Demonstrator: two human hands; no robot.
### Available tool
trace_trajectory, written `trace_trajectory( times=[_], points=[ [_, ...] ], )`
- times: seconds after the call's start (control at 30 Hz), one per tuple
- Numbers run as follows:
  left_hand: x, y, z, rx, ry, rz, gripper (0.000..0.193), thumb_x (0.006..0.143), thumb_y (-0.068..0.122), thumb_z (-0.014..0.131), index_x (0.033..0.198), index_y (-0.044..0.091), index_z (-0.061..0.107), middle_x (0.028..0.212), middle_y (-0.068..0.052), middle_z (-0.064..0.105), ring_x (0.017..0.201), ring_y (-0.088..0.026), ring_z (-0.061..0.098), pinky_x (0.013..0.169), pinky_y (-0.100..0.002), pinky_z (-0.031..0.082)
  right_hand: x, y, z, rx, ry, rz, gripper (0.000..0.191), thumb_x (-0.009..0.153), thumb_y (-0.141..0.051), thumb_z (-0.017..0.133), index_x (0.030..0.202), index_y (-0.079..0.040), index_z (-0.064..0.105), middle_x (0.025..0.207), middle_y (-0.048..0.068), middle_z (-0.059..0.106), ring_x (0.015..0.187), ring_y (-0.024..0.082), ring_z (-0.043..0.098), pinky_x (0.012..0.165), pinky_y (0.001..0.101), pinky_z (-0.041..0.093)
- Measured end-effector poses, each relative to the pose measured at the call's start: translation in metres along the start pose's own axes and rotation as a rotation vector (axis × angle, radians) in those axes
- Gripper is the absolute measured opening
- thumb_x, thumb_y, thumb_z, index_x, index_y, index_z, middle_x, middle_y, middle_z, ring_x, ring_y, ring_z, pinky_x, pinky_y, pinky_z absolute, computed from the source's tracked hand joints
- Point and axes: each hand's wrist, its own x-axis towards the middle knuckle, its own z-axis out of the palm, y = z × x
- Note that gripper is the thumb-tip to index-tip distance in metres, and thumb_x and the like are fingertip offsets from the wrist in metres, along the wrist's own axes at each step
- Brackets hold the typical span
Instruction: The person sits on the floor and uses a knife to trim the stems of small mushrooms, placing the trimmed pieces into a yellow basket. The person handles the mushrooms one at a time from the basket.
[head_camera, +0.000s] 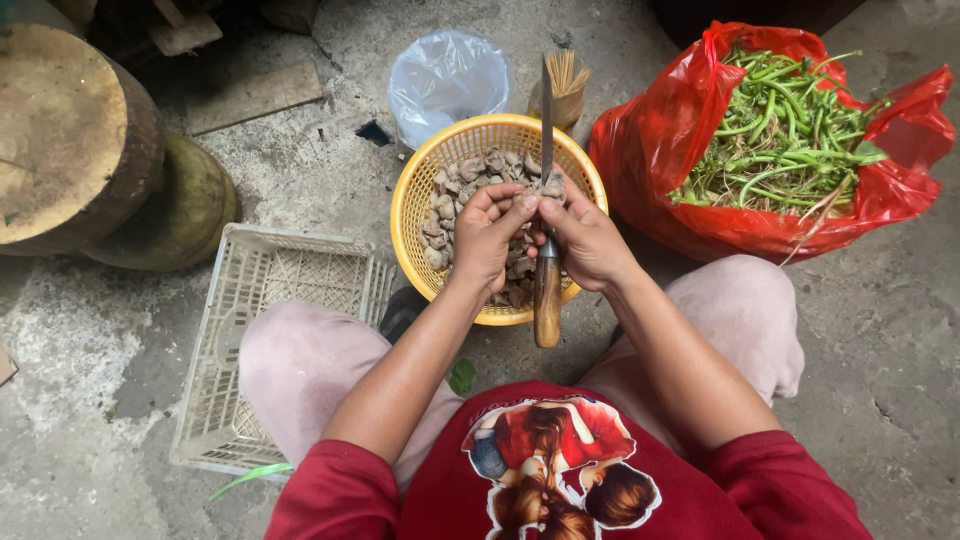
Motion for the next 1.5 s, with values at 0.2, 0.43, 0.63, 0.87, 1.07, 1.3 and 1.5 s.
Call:
trace_trajectory(
  times=[0.2,0.43,0.63,0.87,1.07,1.3,1.5],
  points=[
    [0.011,-0.012,-0.008,0.022,-0.035,0.133,0.030,0.092,0.008,0.079,0.116,-0.001,0.062,0.100,-0.009,0.073,0.089,-0.013,0.070,0.077,-0.026,0.058,0.000,0.004,0.002,0.111,0.011,0.083,0.046,0.109,-0.037,0.055,0.149,-0.020,0.043,0.086,0.001,0.052,0.069,0.013,0.051,0.063,0.0305,0.049],
    [0.044,-0.016,-0.030,0.142,-0.027,0.279,0.027,0.094,0.006,0.078,0.117,-0.001,0.065,0.106,-0.007,0.073,0.094,-0.012,0.068,0.084,-0.025,0.057,0.005,0.007,0.006,-0.026,0.096,0.141,0.045,0.109,-0.049,0.042,0.146,-0.023,0.046,0.058,-0.001,0.040,0.045,0.012,0.039,0.046,0.0295,0.042],
    [0.048,0.003,-0.053,0.526,0.235,0.036,0.035,0.101,0.031,0.061,0.131,0.013,0.059,0.107,-0.001,0.070,0.088,-0.014,0.066,0.074,-0.029,0.058,0.018,0.013,-0.017,-0.048,0.134,0.290,0.049,0.108,-0.058,0.039,0.139,-0.021,0.043,0.058,0.002,0.045,0.045,0.016,0.042,0.047,0.0335,0.044],
    [0.036,-0.013,-0.076,1.701,-0.085,-0.124,0.023,0.087,0.008,0.063,0.102,0.010,0.080,0.108,-0.018,0.075,0.100,-0.035,0.071,0.089,-0.044,0.057,0.006,-0.003,-0.016,-0.108,0.190,0.213,0.063,0.103,-0.060,0.045,0.158,-0.036,0.027,0.070,0.004,0.052,0.054,0.016,0.048,0.054,0.0347,0.046],
    [0.018,-0.053,-0.076,2.065,0.008,0.040,0.024,0.087,0.008,0.058,0.095,0.004,0.080,0.111,-0.020,0.072,0.095,-0.036,0.073,0.073,-0.046,0.062,-0.015,-0.023,-0.008,-0.094,0.126,0.085,0.067,0.108,-0.054,0.045,0.167,-0.032,0.021,0.073,0.003,0.050,0.056,0.016,0.047,0.056,0.0342,0.046],
    [0.029,-0.049,-0.063,2.054,-0.034,-0.428,0.027,0.098,0.012,0.055,0.109,0.005,0.079,0.118,-0.019,0.073,0.104,-0.035,0.074,0.074,-0.049,0.063,-0.037,-0.030,-0.020,-0.119,0.273,0.132,0.066,0.105,-0.050,0.043,0.165,-0.035,0.021,0.071,0.004,0.051,0.053,0.015,0.046,0.051,0.0336,0.046],
    [0.031,-0.054,-0.075,2.173,-0.188,-0.375,0.027,0.098,0.012,0.055,0.107,0.008,0.080,0.115,-0.016,0.078,0.103,-0.031,0.077,0.078,-0.044,0.063,-0.044,-0.005,-0.022,-0.156,0.303,0.266,0.068,0.102,-0.046,0.047,0.163,-0.034,0.022,0.071,0.004,0.054,0.054,0.014,0.050,0.051,0.0316,0.049]
  ],
)
